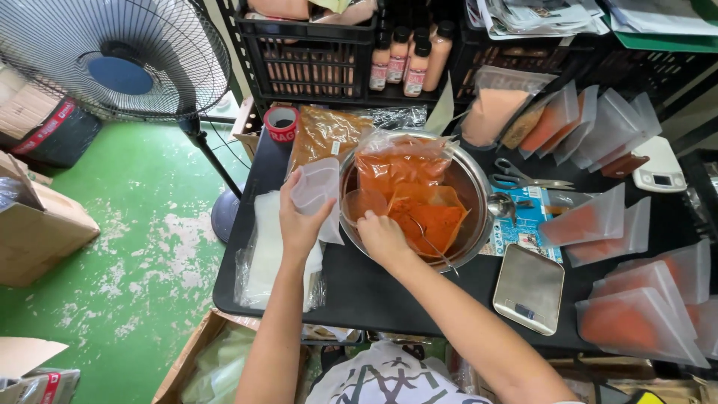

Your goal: Scooping orange powder from a large bowl into small plastic bags using a spoon and a small cup, then weighing them.

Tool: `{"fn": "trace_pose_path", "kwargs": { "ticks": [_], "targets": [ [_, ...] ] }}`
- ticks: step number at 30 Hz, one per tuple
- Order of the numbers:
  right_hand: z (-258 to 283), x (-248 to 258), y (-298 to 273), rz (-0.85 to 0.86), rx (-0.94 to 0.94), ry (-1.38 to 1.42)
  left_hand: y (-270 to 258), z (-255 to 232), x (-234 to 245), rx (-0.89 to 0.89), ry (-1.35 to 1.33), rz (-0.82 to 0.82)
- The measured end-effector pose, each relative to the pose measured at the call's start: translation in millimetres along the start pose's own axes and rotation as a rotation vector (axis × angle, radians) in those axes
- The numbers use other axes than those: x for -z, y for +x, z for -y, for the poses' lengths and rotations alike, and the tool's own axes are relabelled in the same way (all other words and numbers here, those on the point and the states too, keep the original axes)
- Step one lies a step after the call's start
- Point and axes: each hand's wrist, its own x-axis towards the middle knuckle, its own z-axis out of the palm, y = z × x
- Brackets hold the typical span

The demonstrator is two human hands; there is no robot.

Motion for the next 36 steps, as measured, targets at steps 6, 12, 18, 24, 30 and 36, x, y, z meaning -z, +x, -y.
{"fn": "trace_pose_path", "kwargs": {
  "ticks": [6,12,18,24,30,36],
  "targets": [
    [-8,89,-15,-0.178,-0.032,-0.021,0,5,2,0.006,0.015,0.083],
    [3,231,-41,-0.546,0.053,0.014,-2,17,-13,-0.001,0.073,0.198],
    [24,237,-34,-0.544,0.117,-0.036,-10,1,-27,0.000,-0.002,0.277],
    [30,235,-59,-0.460,-0.019,0.086,-15,10,-25,-0.023,0.018,0.281],
    [10,225,-143,0.360,-0.638,0.102,-20,17,-7,0.106,0.008,0.326],
    [-25,131,-154,-0.336,-0.407,0.362,-25,26,-6,0.127,0.027,0.372]
  ]
}}
